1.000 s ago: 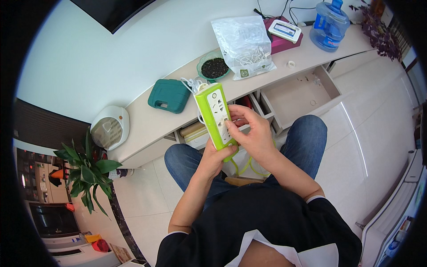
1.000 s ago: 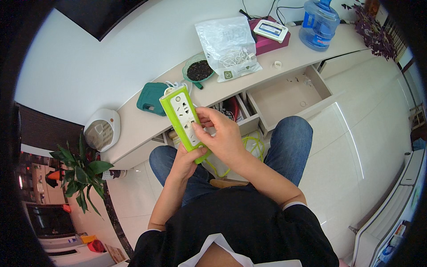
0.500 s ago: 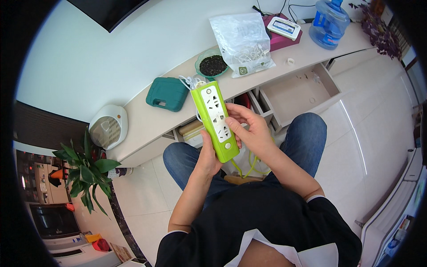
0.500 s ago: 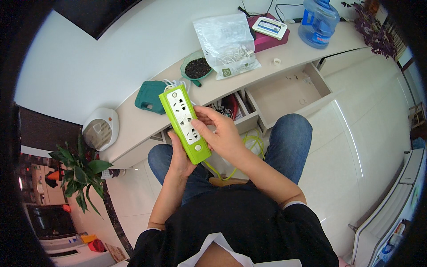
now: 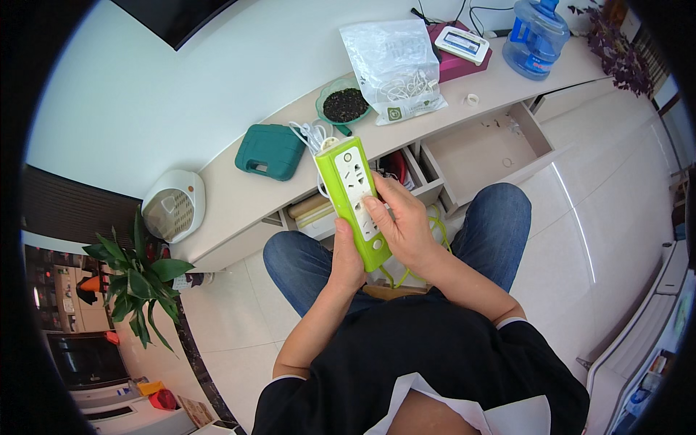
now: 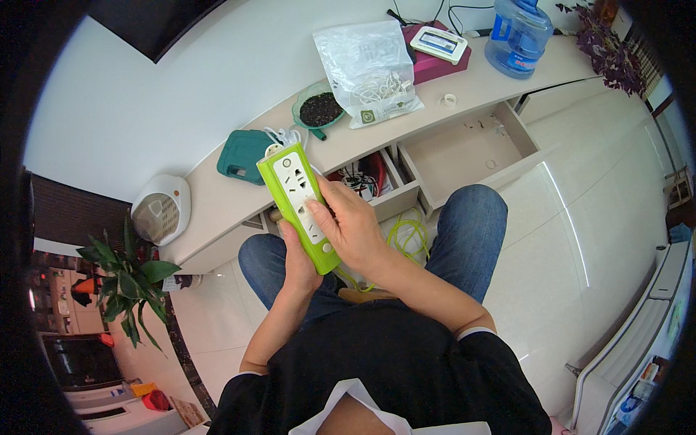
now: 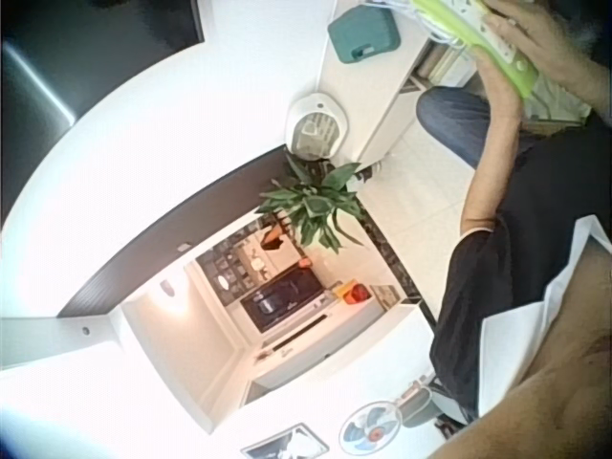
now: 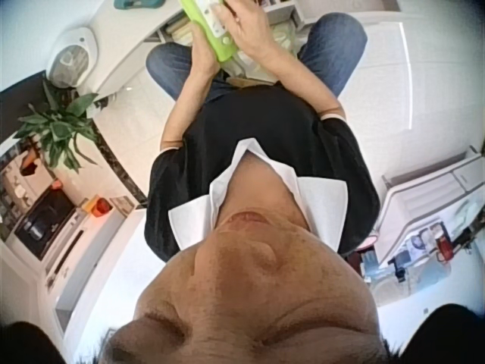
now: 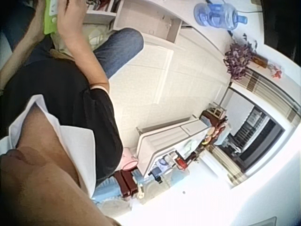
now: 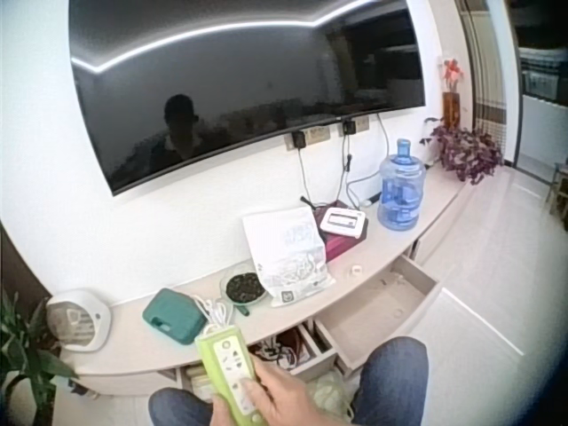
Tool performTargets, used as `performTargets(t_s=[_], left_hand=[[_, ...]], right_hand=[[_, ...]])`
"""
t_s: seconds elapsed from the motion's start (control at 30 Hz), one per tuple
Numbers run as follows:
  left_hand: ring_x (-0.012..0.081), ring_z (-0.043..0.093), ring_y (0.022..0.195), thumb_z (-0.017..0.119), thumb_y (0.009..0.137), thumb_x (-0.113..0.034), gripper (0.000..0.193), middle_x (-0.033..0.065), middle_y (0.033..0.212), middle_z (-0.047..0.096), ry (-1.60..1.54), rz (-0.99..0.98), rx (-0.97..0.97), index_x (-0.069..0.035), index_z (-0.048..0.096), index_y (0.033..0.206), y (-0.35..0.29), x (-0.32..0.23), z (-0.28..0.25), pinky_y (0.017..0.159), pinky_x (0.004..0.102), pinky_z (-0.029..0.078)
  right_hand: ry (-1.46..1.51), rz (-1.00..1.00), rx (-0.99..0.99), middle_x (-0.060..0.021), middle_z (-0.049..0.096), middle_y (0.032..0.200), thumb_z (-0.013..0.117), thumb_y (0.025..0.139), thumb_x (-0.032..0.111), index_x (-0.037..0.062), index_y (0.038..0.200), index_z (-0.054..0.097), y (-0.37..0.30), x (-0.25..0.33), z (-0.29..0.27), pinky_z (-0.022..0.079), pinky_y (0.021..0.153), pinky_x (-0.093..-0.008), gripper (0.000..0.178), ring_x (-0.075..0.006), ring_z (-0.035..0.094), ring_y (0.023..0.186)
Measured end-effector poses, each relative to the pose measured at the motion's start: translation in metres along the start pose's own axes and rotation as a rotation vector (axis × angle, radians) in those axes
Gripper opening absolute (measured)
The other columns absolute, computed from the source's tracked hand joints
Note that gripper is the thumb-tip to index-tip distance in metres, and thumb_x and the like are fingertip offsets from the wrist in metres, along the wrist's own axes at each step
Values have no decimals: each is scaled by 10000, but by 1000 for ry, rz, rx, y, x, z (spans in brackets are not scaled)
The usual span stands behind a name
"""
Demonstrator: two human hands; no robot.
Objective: The person sits on the floor and handles a white power strip, then switches to a green power strip. They use a screwdriver to unscrew the casing of the green power strip, inspect the internal components, and place the screwdriver into a tool kit.
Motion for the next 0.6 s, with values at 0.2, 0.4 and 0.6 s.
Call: performTargets(t_s=[0.2,0.4,0.6], left_hand=[[197,509,1113,190,917,-598,667,79,1248,485,-40,12,4,-107,322,1348,1,-4,6,902,342,442],[189,524,1096,168,925,-586,664,79,1202,517,-107,-76,-81,-92,368,1321,2,-6,9,900,331,445],[190,554,1044,170,926,-585,654,76,1149,545,-152,-105,-87,-93,390,1297,3,-3,5,861,323,468]], right_hand=[[14,-12,-61,-181,578,948,528,893,164,-39,1172,496,-1,-5,2,455,729,-361,347,-322,570,830],[218,132,-95,-166,603,958,571,878,166,-37,1125,508,-2,-7,5,486,716,-317,326,-230,614,822],[238,162,-62,-165,617,945,593,867,176,-40,1113,512,0,-10,5,501,702,-313,337,-220,632,811]])
Point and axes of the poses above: each hand's wrist, its own y-axis towards the middle knuckle, its own z-axis out of the palm, x = y × z, the point moved 3 cm from there along y, towards the middle knuckle
